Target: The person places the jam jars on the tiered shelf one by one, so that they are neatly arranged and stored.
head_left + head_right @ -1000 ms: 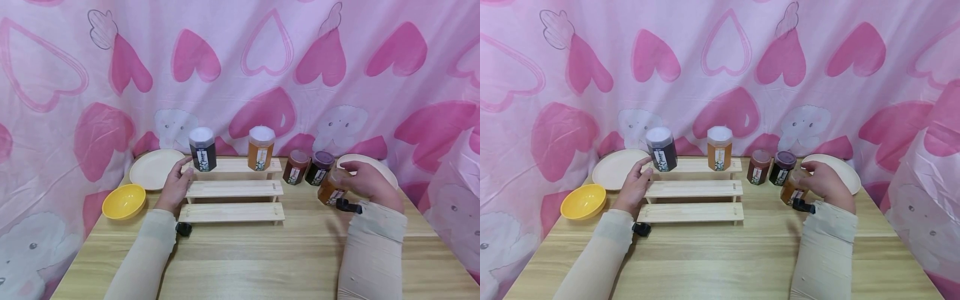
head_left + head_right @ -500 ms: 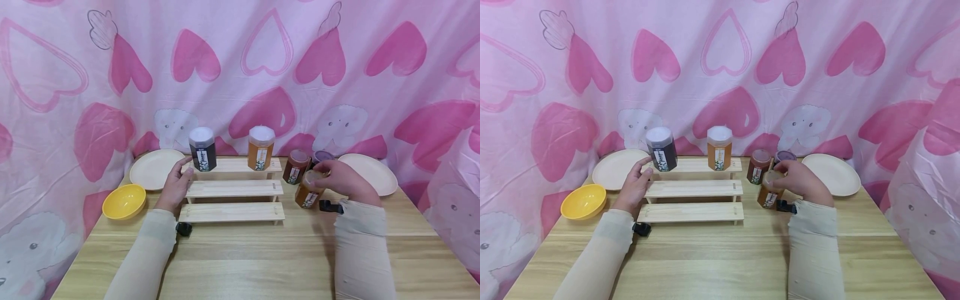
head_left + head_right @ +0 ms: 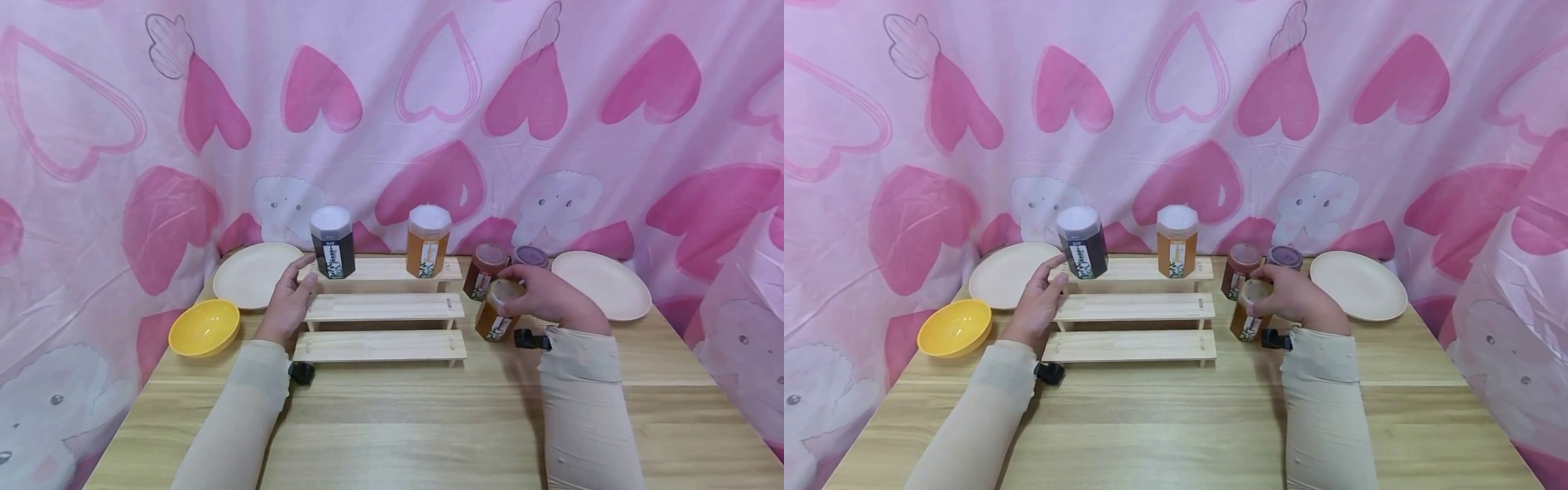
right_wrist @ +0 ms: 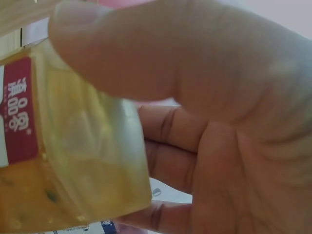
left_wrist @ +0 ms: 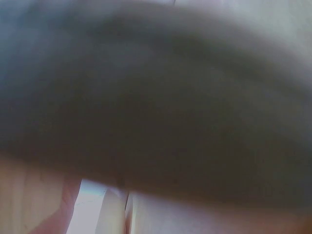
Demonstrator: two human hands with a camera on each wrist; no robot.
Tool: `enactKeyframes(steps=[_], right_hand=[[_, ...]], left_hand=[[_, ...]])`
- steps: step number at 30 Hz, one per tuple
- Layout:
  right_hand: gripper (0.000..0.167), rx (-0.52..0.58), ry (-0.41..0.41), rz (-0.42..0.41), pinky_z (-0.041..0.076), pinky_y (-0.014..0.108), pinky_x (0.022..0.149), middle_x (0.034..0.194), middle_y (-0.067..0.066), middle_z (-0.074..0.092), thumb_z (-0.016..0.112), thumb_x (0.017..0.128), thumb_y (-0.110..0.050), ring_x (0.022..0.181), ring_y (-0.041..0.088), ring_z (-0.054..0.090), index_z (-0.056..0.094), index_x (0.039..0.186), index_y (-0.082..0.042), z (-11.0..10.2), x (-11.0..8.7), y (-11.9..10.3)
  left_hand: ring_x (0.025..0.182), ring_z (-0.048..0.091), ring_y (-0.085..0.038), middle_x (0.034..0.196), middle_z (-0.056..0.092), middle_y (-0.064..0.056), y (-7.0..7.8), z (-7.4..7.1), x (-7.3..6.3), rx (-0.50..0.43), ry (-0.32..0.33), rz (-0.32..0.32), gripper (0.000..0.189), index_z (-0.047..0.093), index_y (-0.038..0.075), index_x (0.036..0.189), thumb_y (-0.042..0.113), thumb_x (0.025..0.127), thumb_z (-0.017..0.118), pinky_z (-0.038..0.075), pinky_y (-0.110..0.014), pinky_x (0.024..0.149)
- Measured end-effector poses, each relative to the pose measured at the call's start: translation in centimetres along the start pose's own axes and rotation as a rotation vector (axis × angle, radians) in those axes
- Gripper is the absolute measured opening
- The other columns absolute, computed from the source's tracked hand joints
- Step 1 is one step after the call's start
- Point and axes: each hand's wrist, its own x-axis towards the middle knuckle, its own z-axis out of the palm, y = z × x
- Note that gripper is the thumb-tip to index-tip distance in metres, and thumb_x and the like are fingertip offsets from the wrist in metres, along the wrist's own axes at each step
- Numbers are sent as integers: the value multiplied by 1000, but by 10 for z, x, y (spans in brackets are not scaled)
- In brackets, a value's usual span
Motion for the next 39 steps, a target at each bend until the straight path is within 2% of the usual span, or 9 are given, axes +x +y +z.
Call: enactKeyframes(steps=[5,11,14,18,21,26,29,36,39], right_hand=[[65,-41,29,13,51,38,87,116,12,70,88,79,-23,101,26,62,65,135,-1,2,3,0],[63,-79,70,7,51,40,87,116,12,72,88,77,-24,101,26,62,68,132,-1,0,2,-3],[60,-98,99,-2,50,40,87,116,11,72,87,77,-24,100,26,62,69,131,-3,-4,-5,-6],[59,-83,163,-16,50,38,84,118,10,72,87,80,-25,99,26,62,68,134,-8,-14,-19,-13],[62,-28,220,-60,51,32,84,123,11,71,88,83,-25,103,26,62,66,138,-8,-20,-29,-19],[65,79,310,-176,46,14,86,129,12,70,91,84,-23,108,25,62,63,140,-5,-21,-39,-33],[66,143,350,-235,47,12,85,130,14,70,92,83,-19,105,25,64,63,140,-4,-16,-38,-44],[63,225,346,-315,54,21,77,129,13,70,92,79,-8,99,25,65,65,136,-3,3,-25,-65],[64,217,327,-313,54,24,75,128,13,70,92,79,-10,98,27,64,65,136,-3,11,-17,-70]], left_hand=[[87,50,-17,122,52,-9,1,0,-1,0,-6,7,50,41,30,162,37,113,48,45,-28,78],[75,48,-14,85,49,-1,3,1,-2,-13,-15,12,49,41,27,161,32,113,49,44,-26,71],[72,48,-13,76,46,1,3,0,-2,-17,-26,1,49,40,24,162,28,114,47,43,-26,70],[73,48,-14,77,46,0,2,-1,0,-6,-30,0,50,38,20,163,24,114,46,43,-26,72],[75,49,-14,82,47,-2,1,-1,0,-2,-26,5,49,39,22,163,25,114,46,44,-26,73],[84,49,-15,110,53,-7,2,0,-1,0,-18,2,50,39,28,163,32,114,47,44,-26,76],[88,49,-16,121,52,-9,3,0,-1,-1,-17,0,50,38,29,163,32,114,47,44,-26,77],[80,50,-15,90,49,-7,3,0,-2,-17,-18,18,50,39,26,162,30,114,48,45,-26,74],[89,54,-18,104,54,-10,4,1,-3,-10,-15,14,50,40,27,162,32,113,48,45,-26,77]])
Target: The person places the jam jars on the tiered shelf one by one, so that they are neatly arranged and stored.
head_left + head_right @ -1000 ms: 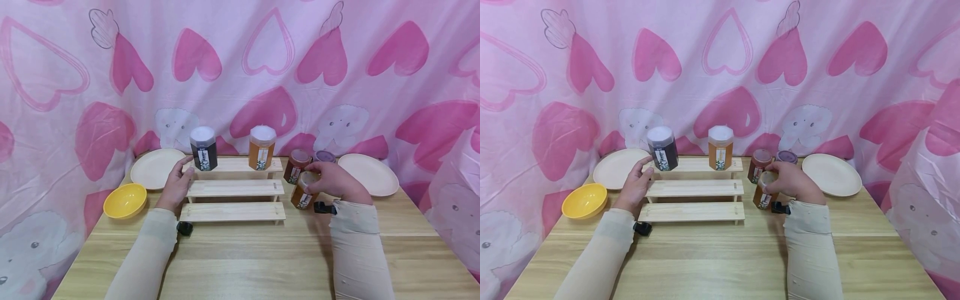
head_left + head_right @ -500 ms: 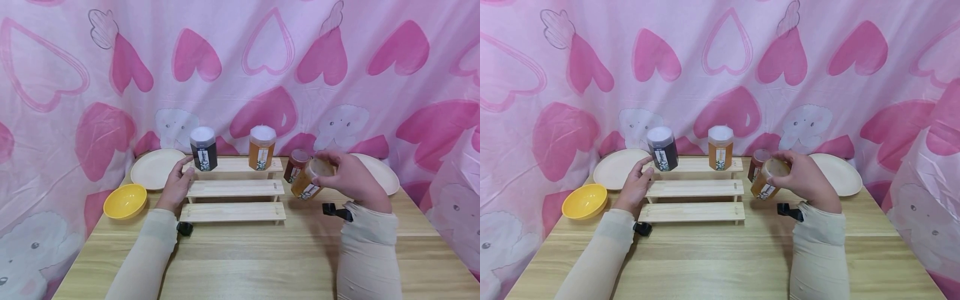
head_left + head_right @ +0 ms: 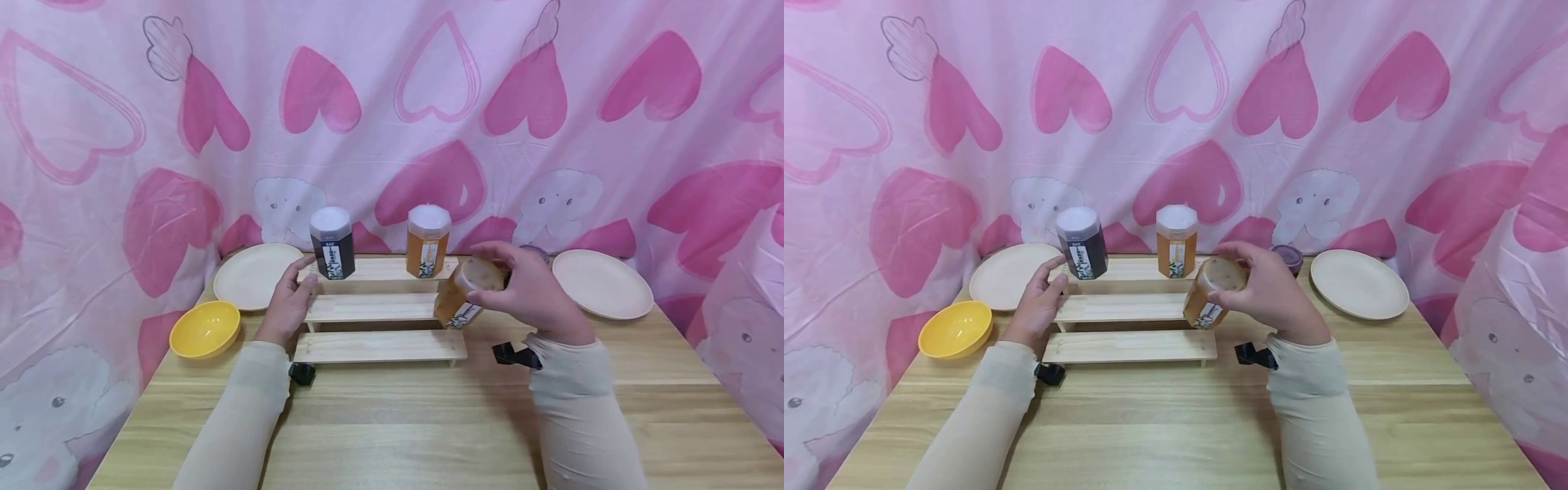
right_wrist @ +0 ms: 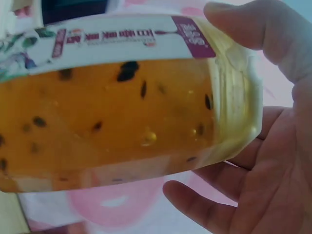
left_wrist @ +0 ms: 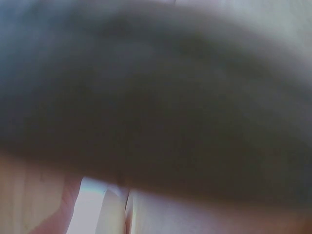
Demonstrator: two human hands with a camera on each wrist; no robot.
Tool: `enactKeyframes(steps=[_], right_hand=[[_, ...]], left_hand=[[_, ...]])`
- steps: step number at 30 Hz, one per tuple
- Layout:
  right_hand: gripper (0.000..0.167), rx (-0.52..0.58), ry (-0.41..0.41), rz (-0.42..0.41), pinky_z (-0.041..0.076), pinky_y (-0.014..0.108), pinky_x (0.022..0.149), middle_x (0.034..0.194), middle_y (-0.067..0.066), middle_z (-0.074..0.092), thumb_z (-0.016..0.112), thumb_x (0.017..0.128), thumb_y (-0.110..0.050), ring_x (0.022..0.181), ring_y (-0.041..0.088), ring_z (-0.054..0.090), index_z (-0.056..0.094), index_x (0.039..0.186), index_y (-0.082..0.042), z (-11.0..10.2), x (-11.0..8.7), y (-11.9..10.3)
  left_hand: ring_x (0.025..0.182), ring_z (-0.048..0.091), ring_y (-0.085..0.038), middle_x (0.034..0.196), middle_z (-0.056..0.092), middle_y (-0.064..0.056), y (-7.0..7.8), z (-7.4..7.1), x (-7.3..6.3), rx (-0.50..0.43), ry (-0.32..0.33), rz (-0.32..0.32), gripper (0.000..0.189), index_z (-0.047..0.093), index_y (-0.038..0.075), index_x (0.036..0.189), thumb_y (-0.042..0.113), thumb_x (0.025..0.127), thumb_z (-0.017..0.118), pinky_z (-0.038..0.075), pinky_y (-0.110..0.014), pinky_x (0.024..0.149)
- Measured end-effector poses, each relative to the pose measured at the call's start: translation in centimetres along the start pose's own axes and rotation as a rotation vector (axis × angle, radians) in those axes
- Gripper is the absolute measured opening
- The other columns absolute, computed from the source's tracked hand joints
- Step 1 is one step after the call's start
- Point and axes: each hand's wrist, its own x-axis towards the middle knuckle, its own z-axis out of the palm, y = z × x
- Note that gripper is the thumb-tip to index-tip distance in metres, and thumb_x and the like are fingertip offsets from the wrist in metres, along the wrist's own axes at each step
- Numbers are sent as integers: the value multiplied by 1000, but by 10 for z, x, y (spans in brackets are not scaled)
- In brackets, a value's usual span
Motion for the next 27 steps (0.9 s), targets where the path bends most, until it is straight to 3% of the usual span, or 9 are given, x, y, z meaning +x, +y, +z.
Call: enactKeyframes(steps=[1,3,9,12,16,18,20,24,27], right_hand=[[64,-10,-3,0,54,25,75,127,13,70,93,78,-11,98,27,64,65,136,-3,4,2,0],[64,-8,-13,3,54,26,76,127,12,70,93,79,-12,98,26,64,65,136,-4,11,5,1],[66,8,-52,-4,57,32,86,130,12,65,93,80,-14,106,27,64,64,138,-3,25,12,2],[66,2,-71,0,58,40,89,129,11,64,93,81,-17,106,27,64,65,139,-5,25,14,4],[61,7,-92,-7,58,40,86,124,7,67,92,83,-18,103,25,66,67,138,-9,15,12,8],[58,23,-109,-6,58,37,85,122,6,68,90,85,-18,102,24,67,67,137,-9,10,9,9],[57,37,-128,8,57,32,85,120,6,68,89,87,-18,101,24,66,67,138,-8,6,8,9],[55,37,-131,7,57,36,90,120,7,69,88,88,-17,102,24,66,67,139,-8,5,7,7],[55,34,-127,-2,57,39,92,119,6,69,87,88,-16,104,23,66,67,139,-8,8,9,7]], left_hand=[[92,55,-19,110,54,-9,0,0,-1,3,0,-2,50,40,28,162,33,113,48,46,-26,79],[92,54,-21,107,53,-10,0,0,-1,2,0,-1,50,40,28,162,34,113,48,45,-27,79],[78,49,-16,85,48,-6,-2,-1,1,-1,-4,4,50,40,27,162,33,113,48,44,-27,72],[82,49,-15,101,53,-8,-3,-1,2,8,-1,-12,50,39,29,163,34,113,48,44,-27,74],[82,49,-15,103,53,-6,-2,-1,2,21,2,-13,50,39,30,163,35,113,48,44,-27,75],[79,48,-15,92,49,-5,-1,-1,2,15,-2,-9,50,39,28,162,33,113,48,44,-27,72],[76,48,-14,86,47,-3,5,0,-1,8,-7,-8,50,39,24,163,29,114,47,43,-26,71],[71,47,-13,79,47,-1,23,1,-10,-15,-21,-1,50,38,15,162,21,114,46,42,-25,67],[72,47,-12,79,47,0,31,1,-15,-3,-21,-9,50,37,13,163,21,114,46,43,-25,68]])
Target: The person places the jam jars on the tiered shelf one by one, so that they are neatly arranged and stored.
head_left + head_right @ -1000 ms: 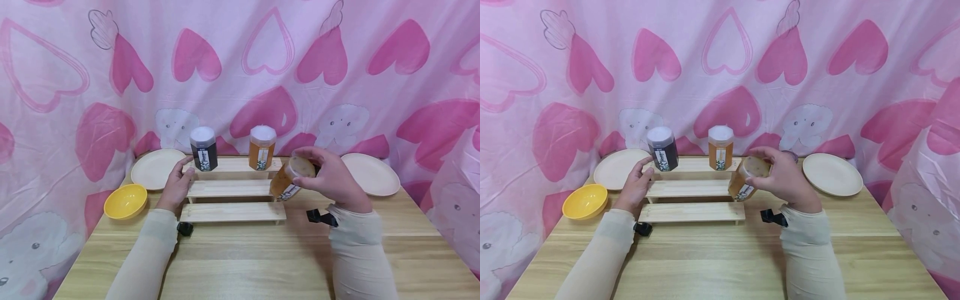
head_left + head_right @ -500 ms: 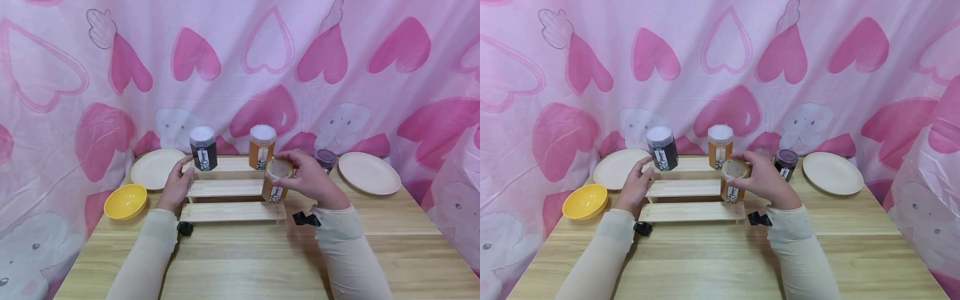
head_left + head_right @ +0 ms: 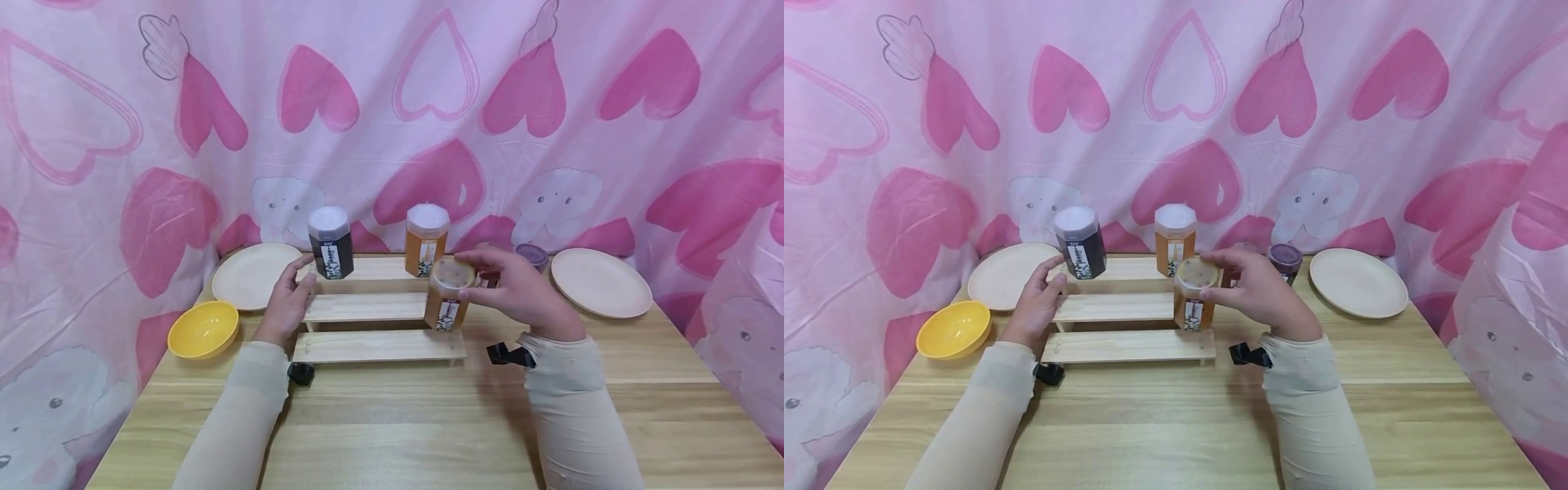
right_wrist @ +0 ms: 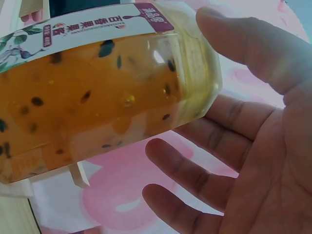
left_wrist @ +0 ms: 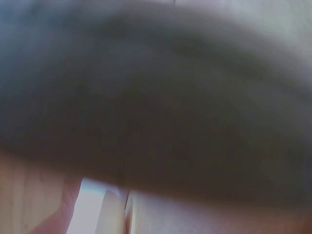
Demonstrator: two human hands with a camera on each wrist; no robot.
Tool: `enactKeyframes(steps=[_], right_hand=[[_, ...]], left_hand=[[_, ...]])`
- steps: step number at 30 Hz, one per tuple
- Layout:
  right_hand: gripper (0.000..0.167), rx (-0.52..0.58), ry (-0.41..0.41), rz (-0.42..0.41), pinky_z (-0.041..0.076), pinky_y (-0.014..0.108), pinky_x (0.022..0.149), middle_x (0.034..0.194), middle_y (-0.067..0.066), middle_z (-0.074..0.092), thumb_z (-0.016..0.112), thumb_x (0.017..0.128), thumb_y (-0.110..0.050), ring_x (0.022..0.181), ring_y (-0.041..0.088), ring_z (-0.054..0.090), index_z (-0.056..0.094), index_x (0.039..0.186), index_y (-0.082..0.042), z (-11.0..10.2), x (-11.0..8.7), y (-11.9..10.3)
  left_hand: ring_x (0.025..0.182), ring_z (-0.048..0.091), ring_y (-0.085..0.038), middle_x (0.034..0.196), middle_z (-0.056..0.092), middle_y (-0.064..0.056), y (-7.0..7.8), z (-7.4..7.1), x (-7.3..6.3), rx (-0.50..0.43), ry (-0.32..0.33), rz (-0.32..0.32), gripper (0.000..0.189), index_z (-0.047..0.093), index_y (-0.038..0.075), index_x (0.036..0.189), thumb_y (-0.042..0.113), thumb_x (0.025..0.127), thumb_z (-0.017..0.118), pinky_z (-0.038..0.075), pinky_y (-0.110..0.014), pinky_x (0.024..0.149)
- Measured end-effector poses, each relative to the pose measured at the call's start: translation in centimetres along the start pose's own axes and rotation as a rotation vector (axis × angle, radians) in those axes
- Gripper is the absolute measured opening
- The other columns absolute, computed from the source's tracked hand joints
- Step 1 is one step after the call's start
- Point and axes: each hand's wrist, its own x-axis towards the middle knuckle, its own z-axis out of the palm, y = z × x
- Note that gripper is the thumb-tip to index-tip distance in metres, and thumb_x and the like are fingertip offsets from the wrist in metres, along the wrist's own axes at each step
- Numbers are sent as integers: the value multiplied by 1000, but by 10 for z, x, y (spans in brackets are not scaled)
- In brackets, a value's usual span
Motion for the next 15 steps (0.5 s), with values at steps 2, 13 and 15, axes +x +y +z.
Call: enactKeyframes(steps=[2,13,15], right_hand=[[56,5,5,-8,58,39,91,118,7,69,87,89,-16,104,24,66,67,140,-7,3,2,0],[58,15,31,-10,55,30,76,113,8,69,88,88,-18,94,27,62,68,141,-13,30,10,-10],[58,26,41,-12,55,31,76,121,8,70,88,88,-18,95,25,62,67,142,-14,36,11,-13]], left_hand=[[74,48,-14,83,48,-2,-4,-1,3,13,5,-22,50,37,16,163,23,114,46,43,-26,71],[90,47,-17,142,46,-13,-32,-3,16,44,23,-9,51,37,30,164,34,114,46,44,-27,79],[93,47,-18,145,45,-12,-32,-3,16,41,25,-11,51,38,30,163,36,113,47,44,-28,81]])
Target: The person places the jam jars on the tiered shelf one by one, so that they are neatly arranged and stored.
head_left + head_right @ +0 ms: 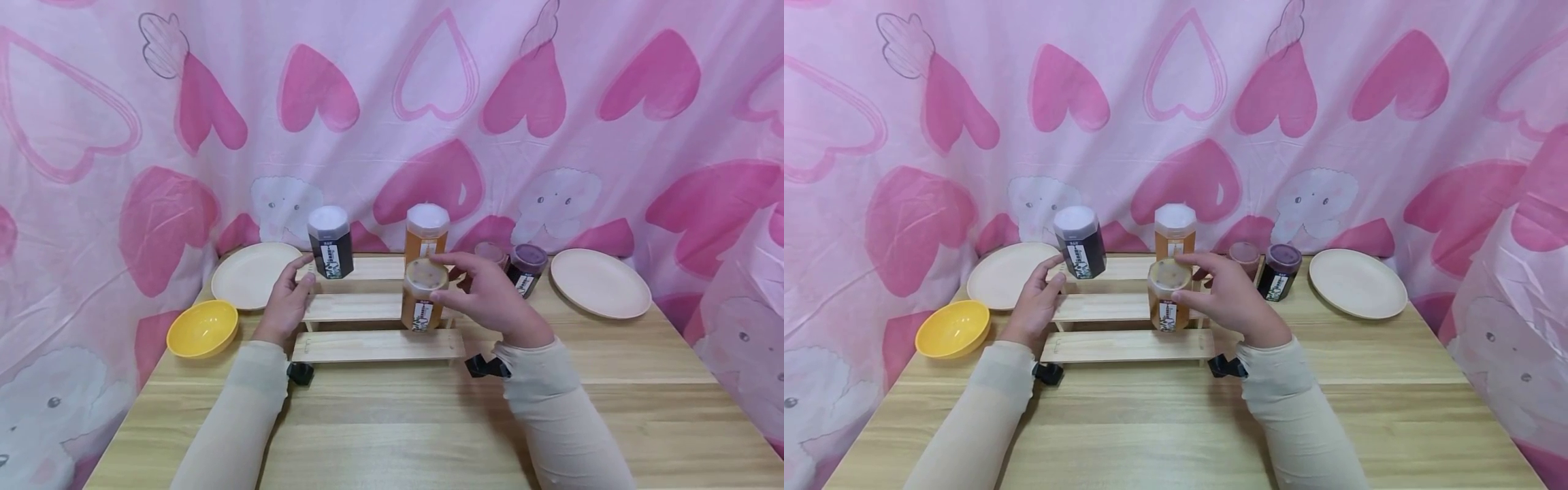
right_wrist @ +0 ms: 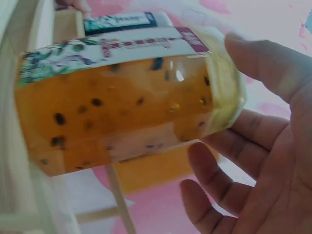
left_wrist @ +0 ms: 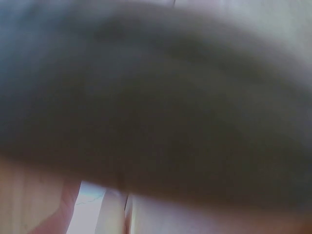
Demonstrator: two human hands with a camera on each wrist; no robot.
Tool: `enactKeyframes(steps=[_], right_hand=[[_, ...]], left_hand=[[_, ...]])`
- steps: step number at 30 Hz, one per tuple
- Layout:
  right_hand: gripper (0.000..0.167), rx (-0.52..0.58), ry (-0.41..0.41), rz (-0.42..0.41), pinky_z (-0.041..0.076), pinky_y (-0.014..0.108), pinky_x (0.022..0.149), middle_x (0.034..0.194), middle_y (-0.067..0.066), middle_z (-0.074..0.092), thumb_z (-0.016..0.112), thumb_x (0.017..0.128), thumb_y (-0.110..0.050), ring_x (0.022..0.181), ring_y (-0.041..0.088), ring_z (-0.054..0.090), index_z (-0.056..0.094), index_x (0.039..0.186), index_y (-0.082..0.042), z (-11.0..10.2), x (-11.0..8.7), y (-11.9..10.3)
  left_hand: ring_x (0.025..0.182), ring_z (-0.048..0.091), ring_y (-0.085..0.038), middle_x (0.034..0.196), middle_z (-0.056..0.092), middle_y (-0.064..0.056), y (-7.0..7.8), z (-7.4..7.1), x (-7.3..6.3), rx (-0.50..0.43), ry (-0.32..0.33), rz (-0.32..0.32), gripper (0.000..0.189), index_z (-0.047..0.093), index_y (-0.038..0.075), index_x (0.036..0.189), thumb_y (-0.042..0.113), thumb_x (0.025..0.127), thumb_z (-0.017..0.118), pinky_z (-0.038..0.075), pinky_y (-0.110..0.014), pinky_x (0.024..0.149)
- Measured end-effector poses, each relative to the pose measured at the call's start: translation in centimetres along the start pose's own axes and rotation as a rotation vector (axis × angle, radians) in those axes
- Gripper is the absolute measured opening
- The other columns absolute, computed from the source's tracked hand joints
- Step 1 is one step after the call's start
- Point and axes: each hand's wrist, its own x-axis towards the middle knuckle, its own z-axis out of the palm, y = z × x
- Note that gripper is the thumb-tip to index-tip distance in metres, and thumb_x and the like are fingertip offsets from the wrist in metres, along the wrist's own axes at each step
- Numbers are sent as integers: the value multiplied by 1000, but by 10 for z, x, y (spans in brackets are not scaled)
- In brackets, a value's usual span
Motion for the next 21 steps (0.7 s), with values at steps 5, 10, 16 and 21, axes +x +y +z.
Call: enactKeyframes(steps=[5,10,16,21], right_hand=[[59,32,25,5,55,32,69,134,6,68,86,90,-18,92,22,60,66,144,-17,14,2,-7],[59,75,55,-5,50,29,60,131,9,67,85,90,-17,85,23,57,65,146,-15,25,3,-10],[58,143,74,14,47,28,63,127,8,65,83,93,-19,81,23,53,63,148,-17,39,6,-10],[59,195,78,37,43,27,59,103,11,60,81,94,-19,74,24,50,61,149,-20,48,9,-11]], left_hand=[[107,47,-20,160,39,-7,1,0,-1,-3,-4,-8,51,38,31,163,39,113,47,44,-32,90],[97,48,-18,142,48,-10,2,0,-1,-13,-4,0,50,39,31,162,38,113,47,44,-29,84],[76,46,-15,106,49,-9,1,0,-1,-26,-1,16,49,40,30,162,36,113,48,43,-27,71],[82,53,-13,117,56,-13,-3,1,2,-40,8,40,49,42,26,161,34,113,48,46,-25,73]])
